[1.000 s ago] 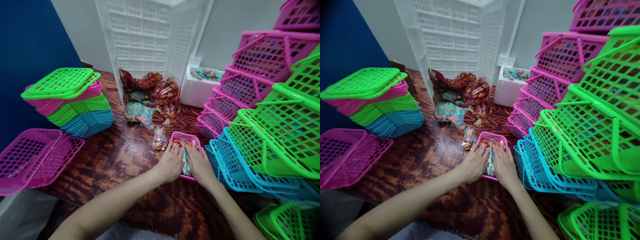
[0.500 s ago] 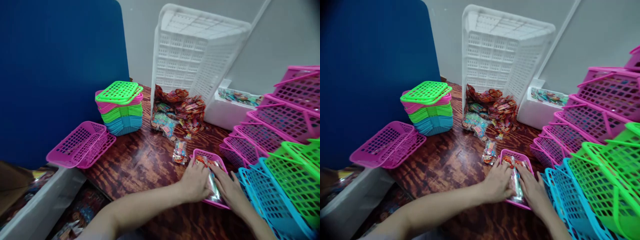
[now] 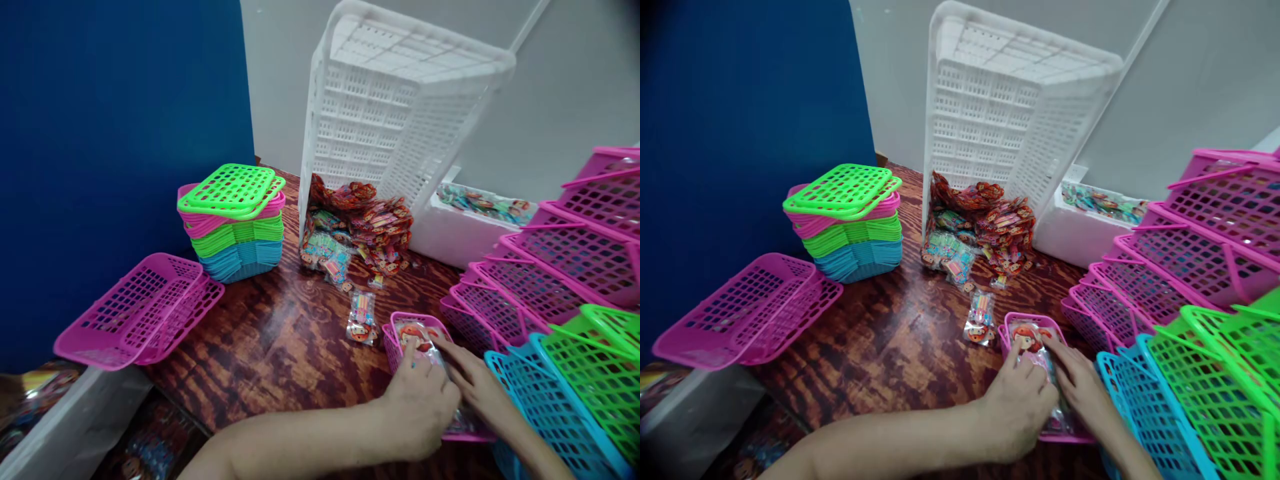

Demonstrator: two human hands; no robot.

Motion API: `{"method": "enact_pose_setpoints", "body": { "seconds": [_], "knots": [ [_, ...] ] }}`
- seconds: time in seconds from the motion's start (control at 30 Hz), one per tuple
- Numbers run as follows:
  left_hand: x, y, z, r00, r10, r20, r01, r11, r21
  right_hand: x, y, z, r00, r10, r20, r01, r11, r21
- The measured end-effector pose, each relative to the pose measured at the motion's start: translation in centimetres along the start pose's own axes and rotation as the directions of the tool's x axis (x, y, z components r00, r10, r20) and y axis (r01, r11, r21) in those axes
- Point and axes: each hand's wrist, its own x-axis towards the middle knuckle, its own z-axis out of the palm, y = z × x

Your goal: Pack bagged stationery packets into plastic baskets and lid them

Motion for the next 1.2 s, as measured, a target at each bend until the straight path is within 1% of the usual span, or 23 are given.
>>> {"method": "enact_pose_setpoints", "body": {
  "seconds": [0.07,0.13,0.27,0.37,0.43,0.47,0.53,0.57,0.6,0.63,0.67,0.7,0.73,0.77,0.8,0.83,0.87,0.9,0.93,1.0,1.07,1.1,1.2],
  "knots": [
    [-0.3,-0.1,-0.1,0.999,0.014,-0.028,-0.015,0.998,-0.055,-0.4,-1.0,0.4,0.994,0.049,-0.096,-0.047,0.999,0.019],
    [-0.9,-0.5,0.2,0.998,0.055,0.002,-0.055,0.995,-0.085,-1.4,-1.9,1.2,0.984,0.090,-0.152,-0.092,0.996,-0.006],
    [-2.1,-1.1,1.5,0.988,0.154,0.000,-0.153,0.986,-0.060,-3.3,-3.2,3.2,0.983,0.101,-0.156,-0.126,0.979,-0.159],
    [-2.6,-1.2,1.9,0.993,0.119,0.004,-0.117,0.984,-0.134,-3.4,-2.9,4.0,0.979,0.119,-0.163,-0.160,0.950,-0.267],
    [-3.0,-2.0,1.7,0.999,0.050,-0.002,-0.049,0.968,-0.244,-2.8,-2.2,3.6,0.979,0.126,-0.163,-0.170,0.941,-0.292],
    [-3.3,-2.8,1.6,1.000,0.002,-0.006,-0.003,0.955,-0.298,-2.4,-2.0,3.1,0.977,0.121,-0.178,-0.171,0.939,-0.298],
    [-3.7,-5.6,1.2,0.989,-0.149,0.022,0.147,0.925,-0.351,-1.6,-2.2,1.8,0.961,0.106,-0.256,-0.183,0.936,-0.300],
    [-3.9,-7.6,1.1,0.966,-0.251,0.055,0.255,0.907,-0.335,-1.3,-3.0,1.2,0.941,0.101,-0.322,-0.198,0.938,-0.285],
    [-4.0,-9.9,1.0,0.917,-0.385,0.106,0.399,0.876,-0.273,-0.9,-4.2,0.8,0.912,0.097,-0.398,-0.213,0.943,-0.257],
    [-3.9,-12.4,1.0,0.870,-0.482,0.108,0.493,0.842,-0.219,-0.3,-5.8,0.7,0.878,0.106,-0.466,-0.224,0.953,-0.206],
    [-3.6,-15.0,0.9,0.832,-0.547,0.098,0.555,0.813,-0.176,0.4,-7.7,1.1,0.839,0.117,-0.531,-0.216,0.968,-0.129],
    [-3.2,-17.6,1.0,0.793,-0.603,0.085,0.609,0.782,-0.130,1.3,-9.6,1.9,0.821,0.103,-0.561,-0.158,0.986,-0.051],
    [-2.7,-19.9,1.0,0.756,-0.651,0.071,0.654,0.751,-0.084,2.5,-11.3,3.1,0.845,0.071,-0.530,-0.063,0.997,0.033],
    [-2.0,-22.0,1.1,0.730,-0.681,0.063,0.684,0.729,-0.042,4.0,-12.6,4.7,0.881,0.055,-0.470,-0.018,0.996,0.083],
    [-1.2,-23.8,1.2,0.712,-0.699,0.063,0.701,0.713,-0.002,5.6,-13.5,6.5,0.928,0.047,-0.369,-0.011,0.995,0.098],
    [-0.5,-25.2,1.4,0.701,-0.710,0.065,0.709,0.704,0.038,7.4,-13.8,8.4,0.936,0.074,-0.345,-0.051,0.996,0.074],
    [0.1,-26.2,1.6,0.700,-0.711,0.068,0.707,0.703,0.076,9.1,-13.7,10.2,0.921,0.137,-0.365,-0.135,0.990,0.031],
    [0.7,-27.0,1.9,0.709,-0.701,0.076,0.693,0.712,0.110,10.6,-13.3,11.8,0.897,0.227,-0.379,-0.251,0.968,-0.012],
    [1.1,-27.4,2.3,0.726,-0.682,0.089,0.669,0.730,0.140,11.9,-12.6,13.1,0.886,0.304,-0.351,-0.343,0.938,-0.051],
    [1.4,-27.8,3.0,0.768,-0.626,0.133,0.602,0.777,0.184,13.5,-11.4,14.7,0.882,0.382,-0.276,-0.426,0.896,-0.124],
    [1.1,-27.8,3.5,0.796,-0.576,0.185,0.542,0.815,0.206,13.8,-10.7,15.1,0.902,0.379,-0.207,-0.410,0.901,-0.139],
    [0.9,-27.7,3.7,0.801,-0.563,0.205,0.525,0.824,0.213,13.6,-10.6,15.0,0.912,0.364,-0.191,-0.389,0.914,-0.115],
    [-0.3,-27.2,3.8,0.788,-0.568,0.238,0.524,0.822,0.223,12.5,-10.3,14.5,0.914,0.364,-0.181,-0.365,0.931,0.031]
  ]
}}
